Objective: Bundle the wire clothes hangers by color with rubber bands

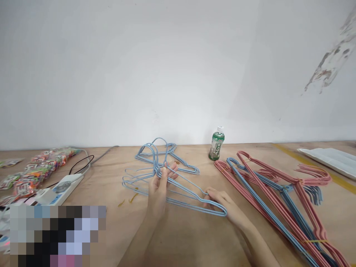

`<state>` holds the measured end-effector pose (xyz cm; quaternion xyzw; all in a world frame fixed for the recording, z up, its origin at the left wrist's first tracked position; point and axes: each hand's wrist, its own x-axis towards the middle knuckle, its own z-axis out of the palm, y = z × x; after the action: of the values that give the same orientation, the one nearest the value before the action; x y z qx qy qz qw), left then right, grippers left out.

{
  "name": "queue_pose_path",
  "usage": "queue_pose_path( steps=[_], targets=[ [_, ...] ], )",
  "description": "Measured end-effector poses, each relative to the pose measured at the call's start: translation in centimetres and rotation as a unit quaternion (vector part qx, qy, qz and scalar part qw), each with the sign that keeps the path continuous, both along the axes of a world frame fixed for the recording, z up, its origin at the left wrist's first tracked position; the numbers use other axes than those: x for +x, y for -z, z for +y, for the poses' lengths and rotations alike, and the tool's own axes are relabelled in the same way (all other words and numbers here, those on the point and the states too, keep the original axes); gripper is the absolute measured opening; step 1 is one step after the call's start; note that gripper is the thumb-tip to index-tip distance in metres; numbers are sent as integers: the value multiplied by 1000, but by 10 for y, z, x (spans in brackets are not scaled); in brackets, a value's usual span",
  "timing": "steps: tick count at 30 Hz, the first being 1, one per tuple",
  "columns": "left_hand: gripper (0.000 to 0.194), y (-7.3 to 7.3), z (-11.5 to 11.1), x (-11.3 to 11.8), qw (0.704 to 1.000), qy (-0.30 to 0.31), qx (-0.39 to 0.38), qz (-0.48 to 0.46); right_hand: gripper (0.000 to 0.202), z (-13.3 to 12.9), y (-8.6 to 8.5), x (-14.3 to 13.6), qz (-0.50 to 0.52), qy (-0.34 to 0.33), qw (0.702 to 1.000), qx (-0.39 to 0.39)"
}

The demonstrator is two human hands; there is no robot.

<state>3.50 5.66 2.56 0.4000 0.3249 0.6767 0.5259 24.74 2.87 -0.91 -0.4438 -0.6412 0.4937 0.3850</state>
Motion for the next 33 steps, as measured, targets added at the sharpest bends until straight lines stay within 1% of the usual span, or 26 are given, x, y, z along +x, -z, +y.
queue_pose_path(
  steps=[3, 6, 8, 10, 12, 13, 14, 15, 18, 20, 22, 24, 26, 29, 31, 33],
  targets=[
    [42, -3, -3, 3, 1000, -9, 2, -15, 44, -2, -2, -2, -22, -7, 1000, -20],
    [40, -5, -6, 5, 999, -37, -22, -11, 35, -2, 0, -2, -10, -25, 999, -45],
    [37, -5, -6, 4, 997, -61, -40, -13, 43, 2, 4, -2, 11, -43, 999, -29],
    [36, -4, -5, 1, 996, -71, -47, -25, 51, 14, 7, -1, 21, -24, 999, 3],
    [40, -4, -3, -3, 995, -70, -47, -45, 52, 33, 10, -2, -48, 22, 997, 53],
    [43, -4, -3, -4, 995, -69, -47, -53, 49, 45, 12, -4, -107, 47, 990, 82],
    [44, -4, -2, -6, 995, -69, -46, -58, 47, 59, 14, -6, -176, 63, 976, 115],
    [45, -4, -1, -7, 995, -71, -45, -61, 44, 74, 16, -10, -215, 75, 964, 135],
    [47, -4, -1, -8, 995, -71, -48, -56, 33, 121, 27, -26, -267, 120, 942, 165],
    [52, -4, -1, -9, 995, -70, -54, -47, 28, 150, 35, -41, -299, 157, 924, 179],
    [58, -4, -1, -9, 995, -62, -60, -40, 27, 172, 42, -56, -326, 184, 909, 181],
    [59, -5, -1, -9, 995, -57, -68, -43, 27, 186, 46, -69, -346, 205, 898, 176],
    [57, -5, 0, -10, 995, -49, -75, -50, 28, 193, 49, -78, -357, 224, 891, 173],
    [55, -4, 2, -11, 995, -35, -70, -53, 29, 192, 49, -82, -354, 243, 886, 175],
    [54, -2, 3, -12, 996, -33, -61, -48, 26, 187, 44, -81, -342, 252, 887, 180],
    [51, 1, 4, -12, 998, -35, -49, -37, 22, 178, 35, -76, -322, 252, 893, 189]
  ],
)
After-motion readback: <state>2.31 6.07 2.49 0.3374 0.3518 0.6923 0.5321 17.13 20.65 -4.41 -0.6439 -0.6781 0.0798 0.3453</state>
